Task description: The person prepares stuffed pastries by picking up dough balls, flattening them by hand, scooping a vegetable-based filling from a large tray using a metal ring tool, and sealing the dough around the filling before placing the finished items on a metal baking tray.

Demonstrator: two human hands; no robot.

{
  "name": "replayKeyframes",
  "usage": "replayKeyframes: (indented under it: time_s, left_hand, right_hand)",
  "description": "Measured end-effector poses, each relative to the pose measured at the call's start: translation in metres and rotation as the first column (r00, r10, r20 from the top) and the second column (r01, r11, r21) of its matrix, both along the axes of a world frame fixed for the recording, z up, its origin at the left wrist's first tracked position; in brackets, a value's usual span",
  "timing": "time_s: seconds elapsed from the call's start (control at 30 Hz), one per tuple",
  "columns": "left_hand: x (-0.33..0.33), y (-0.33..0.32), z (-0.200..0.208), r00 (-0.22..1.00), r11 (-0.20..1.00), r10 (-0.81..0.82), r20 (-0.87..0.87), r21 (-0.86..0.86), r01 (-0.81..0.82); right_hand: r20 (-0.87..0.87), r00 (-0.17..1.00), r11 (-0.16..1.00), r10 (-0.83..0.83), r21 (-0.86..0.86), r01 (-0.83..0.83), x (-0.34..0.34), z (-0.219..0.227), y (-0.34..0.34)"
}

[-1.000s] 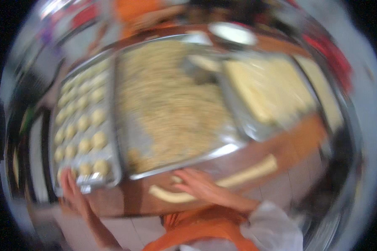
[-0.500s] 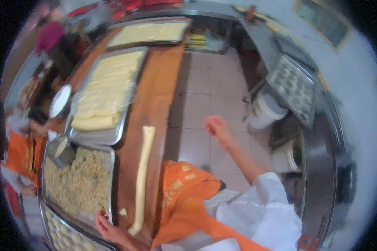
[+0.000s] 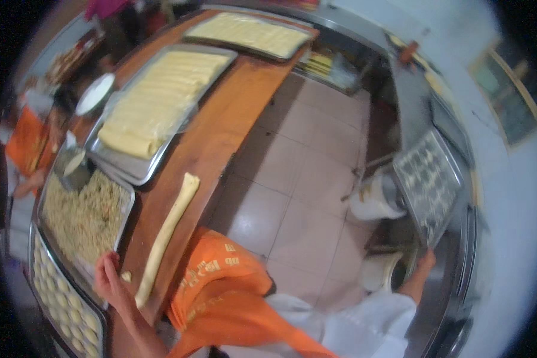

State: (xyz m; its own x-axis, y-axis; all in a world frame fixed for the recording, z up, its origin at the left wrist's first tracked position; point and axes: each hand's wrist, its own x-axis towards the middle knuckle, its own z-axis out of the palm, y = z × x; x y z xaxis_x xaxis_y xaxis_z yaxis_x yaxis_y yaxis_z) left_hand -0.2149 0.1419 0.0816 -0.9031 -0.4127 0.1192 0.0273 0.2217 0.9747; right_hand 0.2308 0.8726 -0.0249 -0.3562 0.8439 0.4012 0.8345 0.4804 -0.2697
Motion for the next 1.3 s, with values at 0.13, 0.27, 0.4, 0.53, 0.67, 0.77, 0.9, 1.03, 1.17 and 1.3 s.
replayKeyframes:
  time_s: [0.13,0.27,0.4,0.53,0.67,0.77,0.9,1.03,1.17,1.3]
  left_hand:
    - [0.005,0.018,0.013,0.985,0.957,-0.081,-0.150,-0.290,0.034]
    - [-0.005,0.043,0.019,0.979,0.917,-0.170,-0.111,-0.381,0.116]
    - [-0.015,0.065,0.034,0.961,0.965,-0.254,-0.107,-0.095,0.245]
    - [-0.016,0.058,0.019,0.931,0.934,-0.346,-0.116,-0.133,0.331]
    - [-0.007,0.035,0.012,0.946,0.949,-0.312,-0.085,0.023,0.315]
    - [0.009,0.007,0.008,0.942,0.960,-0.262,-0.210,0.046,0.277]
    - [0.016,0.001,0.006,0.977,0.987,-0.120,-0.176,0.085,0.136]
    - [0.037,-0.034,-0.012,0.962,0.995,0.100,-0.254,-0.003,-0.105]
    - [0.091,-0.083,-0.037,0.904,0.908,0.417,-0.095,0.092,-0.410]
    - [0.146,-0.131,-0.058,0.714,0.707,0.699,-0.036,0.184,-0.683]
  right_hand:
    - [-0.596,0.480,0.554,-0.644,-0.796,-0.245,-0.074,-0.013,0.014]
    - [-0.524,0.363,0.344,-0.770,-0.821,-0.456,-0.130,-0.010,0.004]
    - [-0.409,0.912,0.847,0.034,-0.473,-0.244,-0.144,-0.039,0.001]
    - [-0.433,0.901,0.810,-0.010,-0.533,-0.247,-0.183,-0.044,-0.043]
    - [-0.549,0.830,0.537,-0.095,-0.731,-0.421,-0.361,-0.003,-0.184]
    - [-0.558,0.825,0.388,0.090,-0.743,-0.545,-0.426,0.013,-0.259]
    - [-0.535,0.792,0.190,0.295,-0.779,-0.597,-0.478,0.019,-0.319]
    - [-0.556,0.718,0.048,0.418,-0.776,-0.629,-0.502,0.031,-0.372]
    - [-0.561,0.634,-0.083,0.532,-0.780,-0.621,-0.519,0.042,-0.425]
    - [-0.602,0.529,-0.225,0.598,-0.760,-0.610,-0.528,0.062,-0.480]
